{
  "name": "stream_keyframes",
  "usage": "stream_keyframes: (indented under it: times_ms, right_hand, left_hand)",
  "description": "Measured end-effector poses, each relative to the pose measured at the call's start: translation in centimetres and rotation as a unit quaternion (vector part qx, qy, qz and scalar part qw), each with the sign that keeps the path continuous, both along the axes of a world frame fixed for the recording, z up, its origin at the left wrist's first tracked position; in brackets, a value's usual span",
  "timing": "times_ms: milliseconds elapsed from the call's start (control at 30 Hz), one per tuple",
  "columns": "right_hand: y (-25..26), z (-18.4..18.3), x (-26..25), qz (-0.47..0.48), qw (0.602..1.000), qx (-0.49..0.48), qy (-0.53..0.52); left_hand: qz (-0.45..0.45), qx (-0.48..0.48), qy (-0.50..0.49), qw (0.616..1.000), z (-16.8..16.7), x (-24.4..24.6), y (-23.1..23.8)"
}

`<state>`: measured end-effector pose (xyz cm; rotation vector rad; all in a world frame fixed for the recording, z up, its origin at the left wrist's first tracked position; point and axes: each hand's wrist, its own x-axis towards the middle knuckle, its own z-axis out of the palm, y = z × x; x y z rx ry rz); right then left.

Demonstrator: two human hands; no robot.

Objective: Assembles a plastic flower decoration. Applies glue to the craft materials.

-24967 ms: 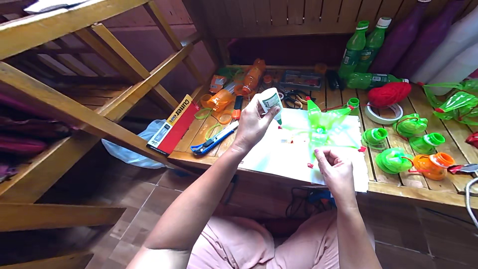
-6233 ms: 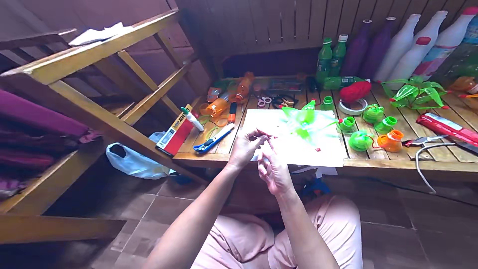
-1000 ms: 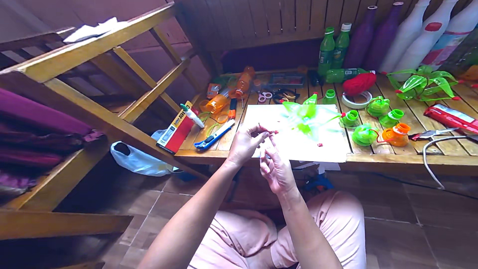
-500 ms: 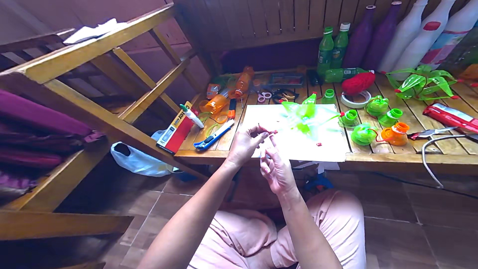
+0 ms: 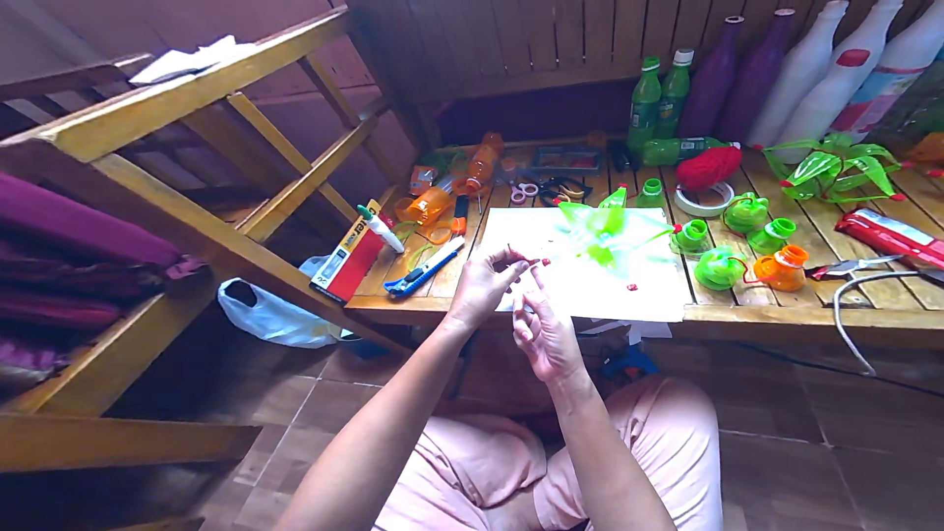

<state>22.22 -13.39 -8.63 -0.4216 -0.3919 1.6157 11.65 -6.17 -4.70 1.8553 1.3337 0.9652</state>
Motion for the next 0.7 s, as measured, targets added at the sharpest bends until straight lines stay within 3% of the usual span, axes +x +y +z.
stream_keyframes:
  times_ms: [500, 633, 700]
  right_hand:
    - [-0.3, 0.0, 0.2, 0.002, 1.000, -0.007, -0.021]
    - [-1.9, 0.1, 1.5, -0.034, 0.977, 0.049, -0.206]
    - [-1.7, 1.2, 3.4, -0.133, 0.915, 0.099, -0.368]
  left_hand:
    - [-0.012, -0.010, -0.013, 1.000, 0.0, 0.4, 0.6]
    - [-0.001, -0.085, -0.152, 0.985, 0.1, 0.2, 0.6]
    - [0.022, -0.166, -0.266, 0.949, 0.1, 0.1, 0.9]
